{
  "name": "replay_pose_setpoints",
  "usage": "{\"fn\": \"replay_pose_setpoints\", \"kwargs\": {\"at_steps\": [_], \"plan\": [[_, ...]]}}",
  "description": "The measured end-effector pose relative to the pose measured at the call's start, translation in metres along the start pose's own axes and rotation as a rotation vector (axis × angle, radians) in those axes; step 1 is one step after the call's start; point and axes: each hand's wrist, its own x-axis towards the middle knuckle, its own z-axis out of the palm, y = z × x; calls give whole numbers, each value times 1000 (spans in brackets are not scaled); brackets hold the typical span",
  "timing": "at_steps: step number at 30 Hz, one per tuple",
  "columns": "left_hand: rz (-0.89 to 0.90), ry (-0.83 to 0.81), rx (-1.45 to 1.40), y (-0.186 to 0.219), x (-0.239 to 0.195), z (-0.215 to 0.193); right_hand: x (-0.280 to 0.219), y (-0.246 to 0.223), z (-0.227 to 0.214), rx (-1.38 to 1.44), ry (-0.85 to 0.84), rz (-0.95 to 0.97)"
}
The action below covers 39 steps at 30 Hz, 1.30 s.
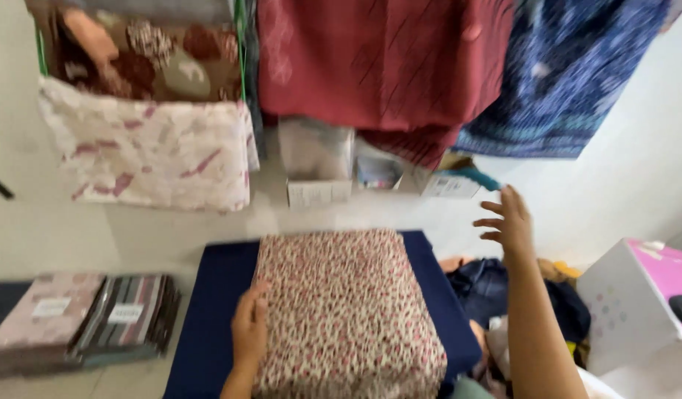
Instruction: The person lays a leopard-print fabric on a blue surface and uses a lint roller to clean it. They repeatedly roll the device over the fabric, fold it, and continue rolling to remove lint.
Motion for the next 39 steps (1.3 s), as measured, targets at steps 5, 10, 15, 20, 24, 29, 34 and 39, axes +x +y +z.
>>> {"fn": "replay_pose_setpoints", "kwargs": {"at_steps": [5,10,15,20,24,29,34,39], "plan": [[-270,54,-453,12,-54,-48,-118,99,-44,-269,-101,-10],[-752,-466,-5,65,-94,-107,-216,158,-65,-457,-183,335],[-874,-716,314,68,-114,-107,-248,149,-48,-524,-238,485],[-688,-646,317,50,-130,-89,-239,225,-52,-447,-218,299],[-710,-692,327,48,-134,-79,-245,243,-51,-478,-217,277],[-624,-636,354,-25,-148,-71,-268,219,-41,-449,-279,326],[-566,-575,27,49,-131,-113,-265,146,-56,-19,-354,324],[-458,-409,-283,111,-74,-117,-233,58,-26,269,-351,242]]}}
